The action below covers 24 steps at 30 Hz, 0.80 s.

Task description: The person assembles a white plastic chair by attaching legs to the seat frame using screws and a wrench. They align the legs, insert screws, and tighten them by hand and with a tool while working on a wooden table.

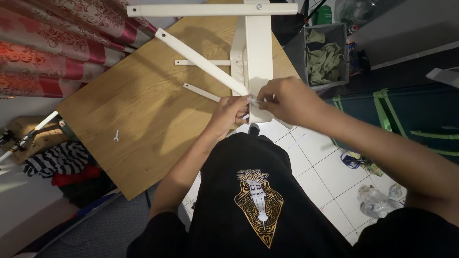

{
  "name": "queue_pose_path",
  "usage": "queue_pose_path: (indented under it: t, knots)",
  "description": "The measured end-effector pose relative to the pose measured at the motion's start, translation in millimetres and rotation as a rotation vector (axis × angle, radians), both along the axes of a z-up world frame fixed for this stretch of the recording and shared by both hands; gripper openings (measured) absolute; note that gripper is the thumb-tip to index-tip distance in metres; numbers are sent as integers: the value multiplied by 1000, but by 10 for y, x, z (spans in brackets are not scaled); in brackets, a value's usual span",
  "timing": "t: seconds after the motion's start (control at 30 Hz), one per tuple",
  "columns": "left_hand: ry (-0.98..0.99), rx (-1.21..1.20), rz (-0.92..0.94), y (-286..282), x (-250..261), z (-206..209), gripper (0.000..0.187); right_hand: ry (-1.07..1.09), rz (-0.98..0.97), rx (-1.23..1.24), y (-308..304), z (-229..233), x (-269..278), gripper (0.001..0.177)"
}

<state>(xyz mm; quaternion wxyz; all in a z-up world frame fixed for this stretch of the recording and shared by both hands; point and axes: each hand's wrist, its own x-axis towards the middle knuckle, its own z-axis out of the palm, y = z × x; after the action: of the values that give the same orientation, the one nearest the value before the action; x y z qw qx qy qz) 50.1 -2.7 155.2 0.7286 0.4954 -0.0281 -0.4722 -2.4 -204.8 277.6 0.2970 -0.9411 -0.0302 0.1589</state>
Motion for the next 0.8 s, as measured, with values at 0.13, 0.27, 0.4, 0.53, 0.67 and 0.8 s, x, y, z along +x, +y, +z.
queue_pose_path:
  t: [0.13, 0.27, 0.4, 0.53, 0.67, 0.8]
  knots:
    - [41, 23, -32, 18, 17, -27, 33, -310, 475, -205, -31, 42, -201, 38]
    - [-7, 48, -42, 25, 1, -59, 33, -378, 479, -128, -123, 99, -226, 38]
    - [-22, -13, -46, 27, -1, -55, 30, -425, 454, -20, -153, 123, -162, 31]
    - [-15, -58, -119, 55, 16, -2, 30, -384, 320, 88, -191, 114, -148, 29]
    - [-53, -49, -159, 102, 5, 53, 34, -411, 161, 185, -217, 154, -208, 27]
    - [-72, -52, -174, 133, -6, -20, 40, -457, 21, 130, -212, 169, -342, 21]
